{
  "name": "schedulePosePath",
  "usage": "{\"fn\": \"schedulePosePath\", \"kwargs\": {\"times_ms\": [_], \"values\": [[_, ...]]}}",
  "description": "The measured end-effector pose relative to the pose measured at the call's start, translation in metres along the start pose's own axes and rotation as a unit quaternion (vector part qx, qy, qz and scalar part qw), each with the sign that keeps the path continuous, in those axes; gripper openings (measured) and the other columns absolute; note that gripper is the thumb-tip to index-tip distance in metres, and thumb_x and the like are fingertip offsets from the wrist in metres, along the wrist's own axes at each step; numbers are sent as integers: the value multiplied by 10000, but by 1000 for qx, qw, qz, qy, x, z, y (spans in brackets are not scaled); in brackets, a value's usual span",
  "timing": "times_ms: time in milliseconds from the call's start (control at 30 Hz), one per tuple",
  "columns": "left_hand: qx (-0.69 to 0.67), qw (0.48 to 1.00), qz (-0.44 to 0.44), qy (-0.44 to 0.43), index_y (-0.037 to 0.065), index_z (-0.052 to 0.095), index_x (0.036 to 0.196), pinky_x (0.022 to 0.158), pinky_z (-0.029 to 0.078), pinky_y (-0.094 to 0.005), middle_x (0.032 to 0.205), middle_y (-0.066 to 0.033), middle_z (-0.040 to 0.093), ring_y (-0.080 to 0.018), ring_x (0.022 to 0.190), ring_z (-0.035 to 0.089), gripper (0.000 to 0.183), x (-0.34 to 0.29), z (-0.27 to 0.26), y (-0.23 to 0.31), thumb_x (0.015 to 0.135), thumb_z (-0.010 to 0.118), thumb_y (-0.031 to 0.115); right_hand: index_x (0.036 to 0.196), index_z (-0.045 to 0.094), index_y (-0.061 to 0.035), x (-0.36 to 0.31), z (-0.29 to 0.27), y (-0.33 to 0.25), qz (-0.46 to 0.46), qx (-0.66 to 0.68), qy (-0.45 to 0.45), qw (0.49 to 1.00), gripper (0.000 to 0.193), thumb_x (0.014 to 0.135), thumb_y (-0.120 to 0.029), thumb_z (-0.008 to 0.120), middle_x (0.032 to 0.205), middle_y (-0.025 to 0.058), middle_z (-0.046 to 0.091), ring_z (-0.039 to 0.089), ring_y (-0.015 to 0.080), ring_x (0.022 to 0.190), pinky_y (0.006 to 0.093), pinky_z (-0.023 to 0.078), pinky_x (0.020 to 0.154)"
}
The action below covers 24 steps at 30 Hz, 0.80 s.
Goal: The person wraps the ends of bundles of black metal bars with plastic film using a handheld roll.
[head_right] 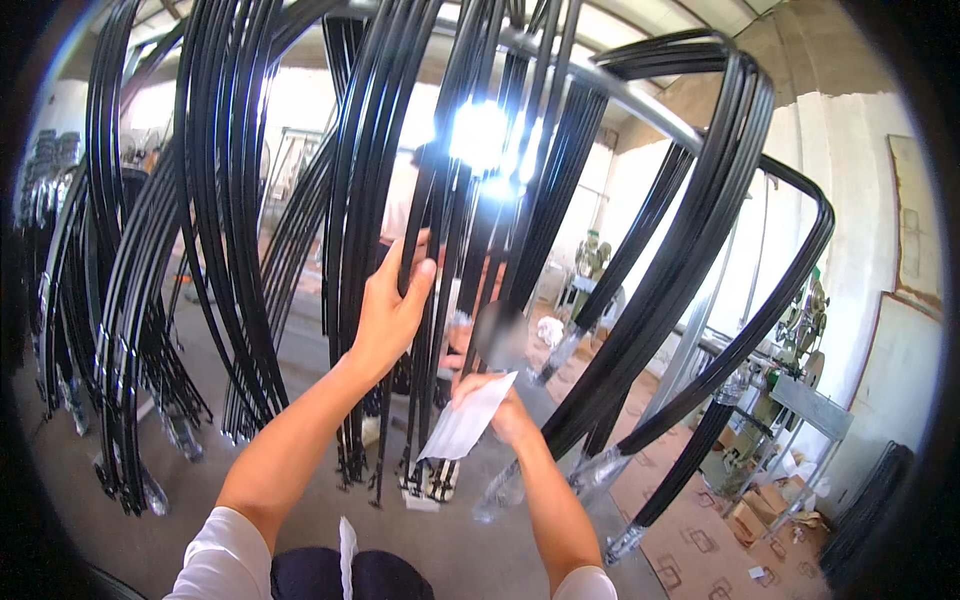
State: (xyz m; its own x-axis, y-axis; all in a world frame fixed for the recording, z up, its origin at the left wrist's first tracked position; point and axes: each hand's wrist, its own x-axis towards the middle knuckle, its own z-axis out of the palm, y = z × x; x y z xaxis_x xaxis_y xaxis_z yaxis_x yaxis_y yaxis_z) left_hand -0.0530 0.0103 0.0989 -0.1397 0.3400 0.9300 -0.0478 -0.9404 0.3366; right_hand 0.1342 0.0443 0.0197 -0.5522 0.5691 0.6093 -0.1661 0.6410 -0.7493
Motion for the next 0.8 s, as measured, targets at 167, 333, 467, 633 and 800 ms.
{"fn": "schedulePosePath", "kwargs": {"times_ms": [167, 333, 467, 633, 800], "values": [[139, 973, 163, 90, -57, 489, 1065, 653, 448, -377, 805, -236, 595, -356, 730, 595, 300, 50, 10, 50, 880, 447, 177, 682, 613, -12, 34, -1, -33, -83, -39, -19, 996, 182, 704, -193, 602, 791, 90, 591, 533, 138, 738, 258, 415, 650], [190, 981, 2, 42, -49, 555, 961, 574, 432, -346, 603, -188, 552, -274, 565, 559, 353, 61, -2, 64, 880, 452, 279, 660, 577, 4, 87, 29, -93, -169, -41, -66, 983, 550, 761, -533, 515, 647, 70, 561, 536, 121, 595, 230, 409, 537], [244, 966, 58, 57, -24, 570, 959, 600, 435, -352, 651, -173, 573, -309, 607, 570, 317, 73, -7, 68, 866, 478, 264, 668, 576, 5, 109, 27, -105, -203, -8, -38, 978, 474, 731, -465, 560, 642, 59, 553, 521, 107, 548, 206, 386, 484], [257, 952, 126, 108, -25, 578, 859, 605, 433, -353, 680, -165, 578, -306, 637, 582, 233, 80, -13, 96, 825, 540, 202, 642, 550, -3, 106, 9, -99, -231, 51, 4, 972, 297, 736, -284, 572, 695, 114, 577, 547, 144, 588, 244, 425, 538], [107, 989, 44, 91, 86, 430, 654, 340, 212, -175, 500, 72, 348, -5, 415, 316, 284, 101, -47, 104, 846, 553, 256, 964, 539, 48, 96, -10, -104, -192, 157, -63, 967, 327, 784, -226, 531, 978, 177, 564, 567, 237, 831, 338, 459, 786]]}}
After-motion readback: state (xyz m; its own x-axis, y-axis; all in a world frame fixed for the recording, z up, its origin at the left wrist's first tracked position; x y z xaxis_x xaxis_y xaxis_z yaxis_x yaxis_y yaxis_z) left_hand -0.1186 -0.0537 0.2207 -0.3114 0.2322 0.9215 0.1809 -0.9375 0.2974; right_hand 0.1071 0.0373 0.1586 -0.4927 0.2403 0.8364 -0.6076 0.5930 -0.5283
